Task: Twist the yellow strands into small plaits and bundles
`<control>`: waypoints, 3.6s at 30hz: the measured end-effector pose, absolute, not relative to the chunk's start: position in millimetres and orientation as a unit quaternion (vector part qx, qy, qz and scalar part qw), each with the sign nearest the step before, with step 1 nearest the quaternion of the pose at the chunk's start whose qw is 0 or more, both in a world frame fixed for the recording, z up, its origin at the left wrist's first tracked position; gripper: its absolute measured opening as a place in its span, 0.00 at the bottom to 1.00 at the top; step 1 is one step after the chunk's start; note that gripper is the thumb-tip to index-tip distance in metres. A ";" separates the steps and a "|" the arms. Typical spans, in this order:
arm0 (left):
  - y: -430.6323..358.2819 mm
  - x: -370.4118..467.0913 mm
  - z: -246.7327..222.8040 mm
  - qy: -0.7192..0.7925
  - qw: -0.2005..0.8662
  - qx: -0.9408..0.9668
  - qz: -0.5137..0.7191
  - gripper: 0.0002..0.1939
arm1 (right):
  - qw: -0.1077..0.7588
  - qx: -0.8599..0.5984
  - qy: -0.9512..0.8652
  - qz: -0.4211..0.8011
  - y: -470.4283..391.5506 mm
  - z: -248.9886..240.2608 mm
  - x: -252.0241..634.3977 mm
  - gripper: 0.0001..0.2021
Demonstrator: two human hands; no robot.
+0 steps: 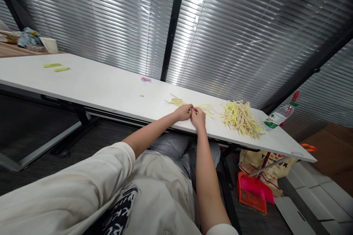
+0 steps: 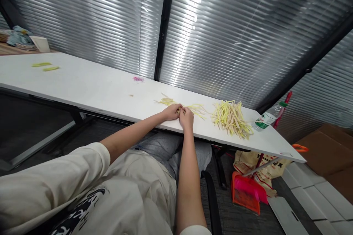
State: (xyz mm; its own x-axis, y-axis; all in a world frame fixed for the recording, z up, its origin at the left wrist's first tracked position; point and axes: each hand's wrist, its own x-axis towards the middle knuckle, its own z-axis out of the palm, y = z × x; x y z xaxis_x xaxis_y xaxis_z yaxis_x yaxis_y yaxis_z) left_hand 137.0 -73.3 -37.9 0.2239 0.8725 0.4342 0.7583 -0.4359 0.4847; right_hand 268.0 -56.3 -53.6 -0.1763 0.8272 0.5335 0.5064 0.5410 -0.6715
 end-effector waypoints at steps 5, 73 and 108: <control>-77.8 138.9 -32.6 0.544 0.090 0.769 0.322 0.16 | 0.460 -0.449 -0.744 0.179 -55.9 -53.3 267.9 0.14; -71.6 140.7 -38.2 0.534 0.012 0.812 0.234 0.19 | 0.605 -0.449 -0.617 0.228 -52.2 -52.2 265.4 0.18; -77.0 143.3 -34.1 0.552 0.016 0.799 0.237 0.14 | 0.609 -0.517 -0.572 0.186 -61.1 -41.1 268.1 0.23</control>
